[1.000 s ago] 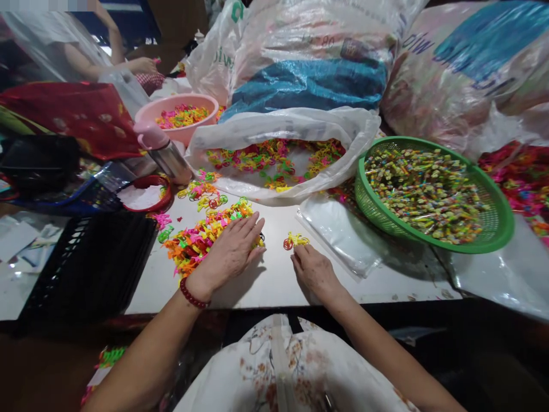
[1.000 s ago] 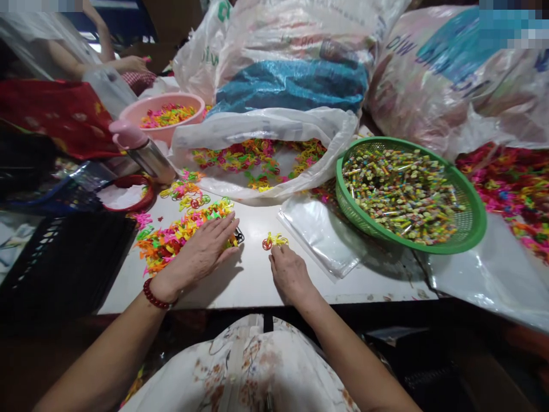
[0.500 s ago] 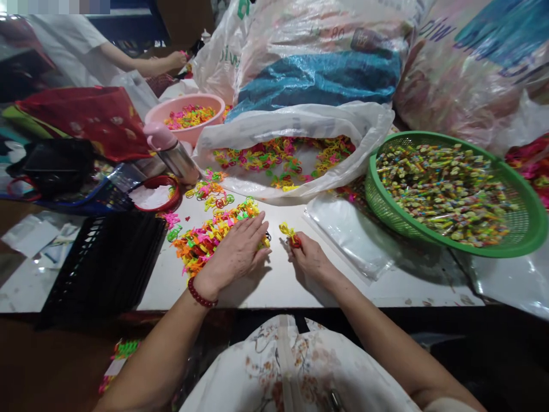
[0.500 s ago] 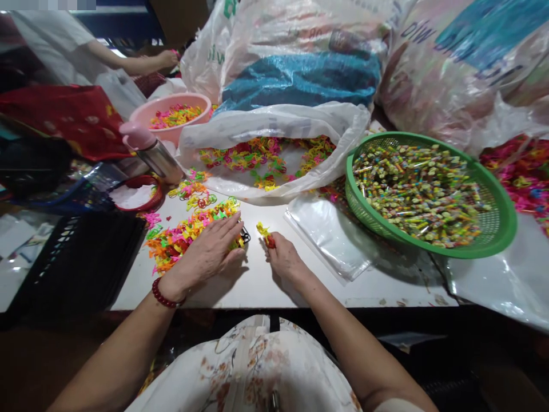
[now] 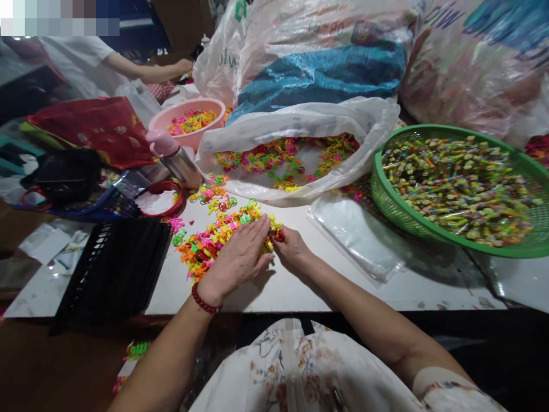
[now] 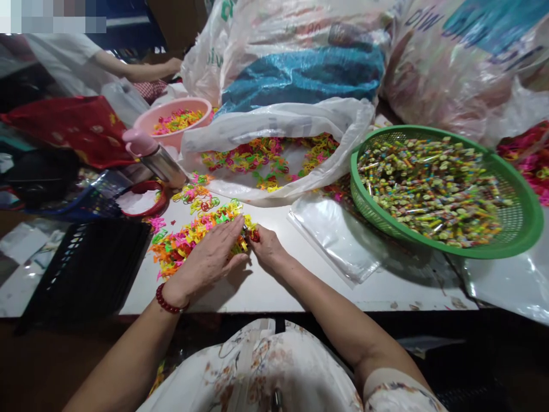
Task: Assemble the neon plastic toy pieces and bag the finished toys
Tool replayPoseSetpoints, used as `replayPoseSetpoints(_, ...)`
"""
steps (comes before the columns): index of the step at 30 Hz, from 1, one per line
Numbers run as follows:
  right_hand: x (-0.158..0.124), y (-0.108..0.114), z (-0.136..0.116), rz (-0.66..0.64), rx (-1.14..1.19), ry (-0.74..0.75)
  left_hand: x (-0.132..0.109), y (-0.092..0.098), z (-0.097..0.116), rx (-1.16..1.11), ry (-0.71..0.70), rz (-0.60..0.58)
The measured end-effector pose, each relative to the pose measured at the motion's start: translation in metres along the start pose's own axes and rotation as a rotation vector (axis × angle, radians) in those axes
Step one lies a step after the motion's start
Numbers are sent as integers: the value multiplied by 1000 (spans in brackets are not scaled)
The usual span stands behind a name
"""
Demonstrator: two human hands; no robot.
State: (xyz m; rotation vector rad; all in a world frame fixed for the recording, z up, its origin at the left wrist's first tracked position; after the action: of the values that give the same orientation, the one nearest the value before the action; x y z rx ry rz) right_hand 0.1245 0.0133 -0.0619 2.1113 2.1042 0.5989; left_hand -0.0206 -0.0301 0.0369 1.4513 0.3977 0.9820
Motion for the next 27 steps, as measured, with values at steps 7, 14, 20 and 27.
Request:
replayPoseSetpoints(7,5,3,-2,-71,-102,112,0,1,0,9,-2,-8)
replayPoseSetpoints(14,1,2,-5,-24,-8,44,1,1,0,6,1,2)
replayPoseSetpoints(20,2,13,-10,207,616,-495,0,0,0,0,-9,6)
replayPoseSetpoints(27,-13,22,-4,224,787,-672,-1,-1,-1,2,1,-6)
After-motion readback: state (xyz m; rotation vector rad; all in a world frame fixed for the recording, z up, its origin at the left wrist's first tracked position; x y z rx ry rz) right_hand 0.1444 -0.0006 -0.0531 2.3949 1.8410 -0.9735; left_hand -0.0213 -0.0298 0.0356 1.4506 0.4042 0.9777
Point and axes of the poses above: each hand's wrist, its own x-axis towards the middle knuckle, its own y-axis out of the back of the hand, z = x × y, the point moved 4 cm from there along x, towards the middle knuckle, and after that the axes turned 11 degrees about z, right-handed, at the moved point
